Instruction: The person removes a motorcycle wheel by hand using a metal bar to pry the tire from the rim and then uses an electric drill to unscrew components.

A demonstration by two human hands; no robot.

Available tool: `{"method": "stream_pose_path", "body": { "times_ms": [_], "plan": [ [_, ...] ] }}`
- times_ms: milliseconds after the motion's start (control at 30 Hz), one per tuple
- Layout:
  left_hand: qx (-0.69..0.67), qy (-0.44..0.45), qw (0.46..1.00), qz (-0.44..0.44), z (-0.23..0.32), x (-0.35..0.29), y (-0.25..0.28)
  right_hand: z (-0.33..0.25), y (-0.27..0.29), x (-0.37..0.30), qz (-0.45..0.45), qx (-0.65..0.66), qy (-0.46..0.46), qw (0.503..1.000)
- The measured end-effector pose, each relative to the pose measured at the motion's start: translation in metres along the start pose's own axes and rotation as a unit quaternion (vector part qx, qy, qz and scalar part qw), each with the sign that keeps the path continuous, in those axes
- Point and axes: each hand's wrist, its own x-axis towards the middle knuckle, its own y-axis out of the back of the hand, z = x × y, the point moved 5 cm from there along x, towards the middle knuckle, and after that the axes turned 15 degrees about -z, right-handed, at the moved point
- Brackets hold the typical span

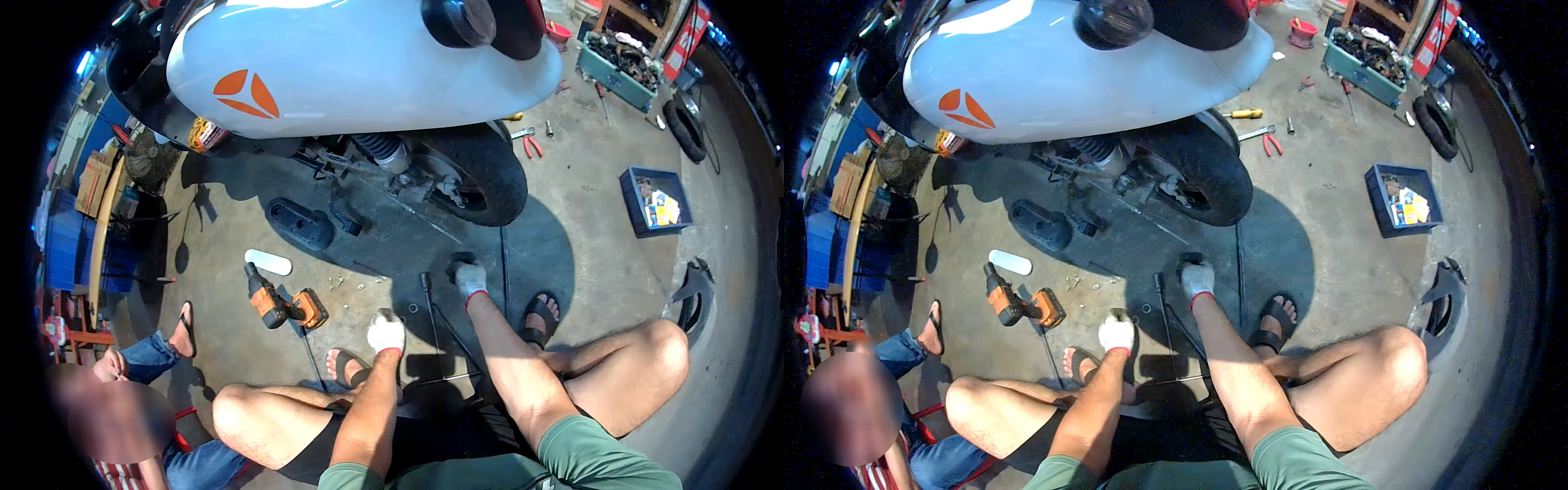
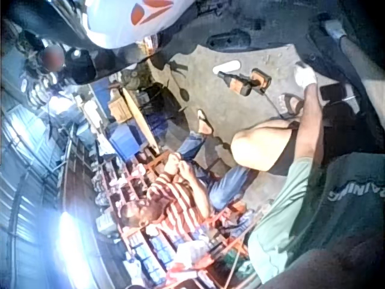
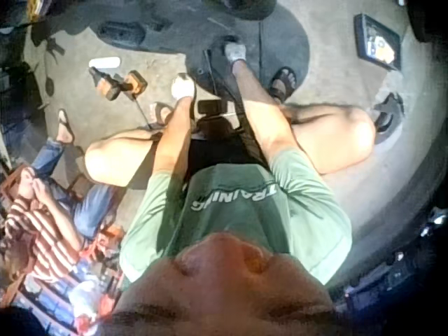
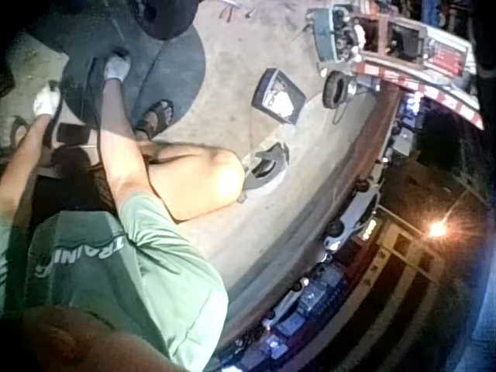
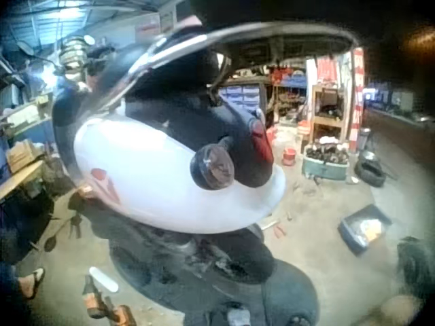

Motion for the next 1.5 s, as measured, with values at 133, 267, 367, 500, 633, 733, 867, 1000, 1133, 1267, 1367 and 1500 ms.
{"method": "stream_pose_path", "body": {
  "times_ms": [133, 267, 367, 500, 633, 733, 867, 1000, 1133, 1267, 1367, 1500],
  "plan": [
    [-0.030, 0.026, 0.995, 0.088, -0.014, 0.009, 0.017, -0.015, 0.032, -0.004, 0.074, 0.274, -0.042, 0.958],
    [-0.136, -0.052, 0.989, 0.038, 0.027, 0.006, 0.005, -0.104, 0.130, 0.024, 0.109, 0.194, 0.035, 0.974],
    [-0.166, -0.030, 0.986, 0.012, 0.019, 0.011, -0.003, -0.215, 0.146, 0.026, 0.001, -0.030, 0.033, 0.999],
    [-0.252, -0.058, 0.965, 0.054, 0.040, 0.015, -0.018, -0.350, 0.148, -0.021, -0.005, -0.468, 0.060, 0.882],
    [-0.222, -0.061, 0.973, -0.028, 0.085, 0.001, -0.040, -0.412, 0.132, -0.094, -0.024, -0.783, 0.081, 0.617],
    [-0.183, -0.082, 0.976, -0.082, 0.099, 0.000, -0.054, -0.418, 0.116, -0.127, -0.067, -0.824, 0.044, 0.561],
    [-0.077, -0.128, 0.953, -0.264, 0.120, -0.020, -0.073, -0.401, 0.123, -0.153, -0.125, -0.841, -0.024, 0.526],
    [0.044, -0.178, 0.945, -0.269, 0.118, -0.032, -0.075, -0.383, 0.133, -0.148, -0.155, -0.830, -0.056, 0.532],
    [0.157, -0.267, 0.922, -0.231, 0.125, -0.044, -0.092, -0.338, 0.153, -0.100, -0.188, -0.790, -0.032, 0.582],
    [0.223, -0.338, 0.888, -0.218, 0.189, -0.065, -0.114, -0.265, 0.164, -0.082, -0.286, -0.750, -0.054, 0.594],
    [0.267, -0.364, 0.865, -0.219, 0.245, -0.072, -0.119, -0.241, 0.159, -0.101, -0.335, -0.733, -0.057, 0.590],
    [0.302, -0.437, 0.827, -0.186, 0.258, -0.043, -0.139, -0.247, 0.161, -0.112, -0.326, -0.716, -0.050, 0.615]
  ]
}}
